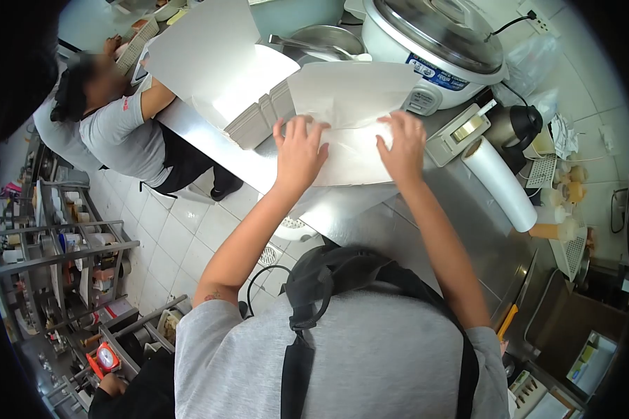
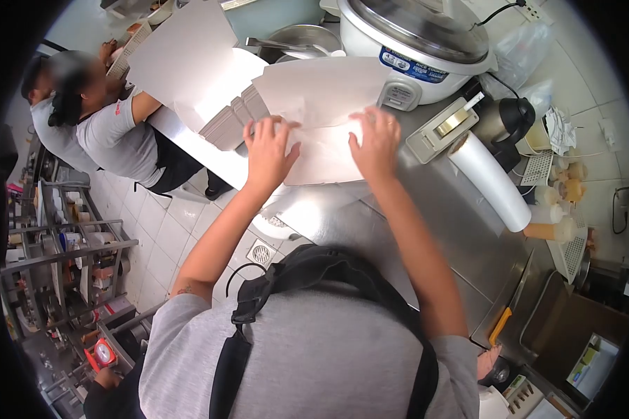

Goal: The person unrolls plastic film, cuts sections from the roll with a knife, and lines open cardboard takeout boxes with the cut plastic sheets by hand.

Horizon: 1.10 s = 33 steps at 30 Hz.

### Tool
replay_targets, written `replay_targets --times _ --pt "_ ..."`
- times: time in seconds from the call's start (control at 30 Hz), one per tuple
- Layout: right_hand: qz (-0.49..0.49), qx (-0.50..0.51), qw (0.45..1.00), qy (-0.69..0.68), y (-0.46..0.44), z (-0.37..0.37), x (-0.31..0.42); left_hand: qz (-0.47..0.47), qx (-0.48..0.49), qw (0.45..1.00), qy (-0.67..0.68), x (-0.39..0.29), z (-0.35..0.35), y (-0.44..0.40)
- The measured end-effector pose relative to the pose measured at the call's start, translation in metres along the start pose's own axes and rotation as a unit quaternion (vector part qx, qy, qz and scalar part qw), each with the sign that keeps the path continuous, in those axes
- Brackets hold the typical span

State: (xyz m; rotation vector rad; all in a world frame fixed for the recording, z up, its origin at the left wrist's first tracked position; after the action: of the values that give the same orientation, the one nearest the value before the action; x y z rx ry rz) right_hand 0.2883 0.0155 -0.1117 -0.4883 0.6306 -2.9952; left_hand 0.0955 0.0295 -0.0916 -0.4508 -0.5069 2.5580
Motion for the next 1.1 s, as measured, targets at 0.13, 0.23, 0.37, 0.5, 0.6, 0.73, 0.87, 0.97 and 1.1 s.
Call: replay_targets --times 0.13,0.23,0.37,0.5,0.6,0.73,0.87,0.97,1.1 --pt "-0.142 -0.141 0.964 -0.172 -0.034 0.026 -0.044 0.003 -0.117 0.991 0.065 0.003 0.024 -0.021" --pt "-0.223 -0.066 0.931 -0.281 -0.041 -0.001 -0.077 0.042 -0.071 0.993 0.088 0.018 0.008 -0.03" --pt "-0.215 -0.067 0.918 -0.326 -0.028 -0.016 -0.107 0.022 -0.025 0.992 0.119 0.025 0.01 -0.024" --pt "-0.217 -0.046 0.924 -0.311 0.005 0.008 -0.094 -0.028 0.05 0.99 0.131 0.014 0.021 0.001" --pt "-0.202 -0.073 0.922 -0.323 0.03 0.021 -0.085 -0.065 0.087 0.991 0.075 0.016 0.011 0.018" --pt "-0.208 -0.123 0.909 -0.34 0.044 0.021 -0.083 -0.061 0.058 0.995 0.052 0.017 0.015 0.017" --pt "-0.183 -0.153 0.892 -0.384 0.017 0.004 -0.094 -0.111 0.025 0.993 0.012 0.009 0.003 0.001" --pt "-0.183 -0.157 0.898 -0.368 0.006 0.003 -0.097 -0.093 0.049 0.994 0.021 0.011 -0.007 -0.003" --pt "-0.157 -0.165 0.892 -0.39 0.02 0.013 -0.086 -0.083 -0.029 0.992 0.086 0.018 0.012 0.002"
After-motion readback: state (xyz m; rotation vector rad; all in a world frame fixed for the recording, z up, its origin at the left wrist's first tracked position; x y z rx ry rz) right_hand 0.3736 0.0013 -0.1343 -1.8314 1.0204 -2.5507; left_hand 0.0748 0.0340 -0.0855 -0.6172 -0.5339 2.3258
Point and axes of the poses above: each hand's wrist, its own y-axis away from the middle knuckle, its own z-axis out of the back of the hand, x = y × z, the point moved 9 cm from there along -y, towards the middle knuckle, and after that the axes turned 1 degree about y, right-handed, at the moved point
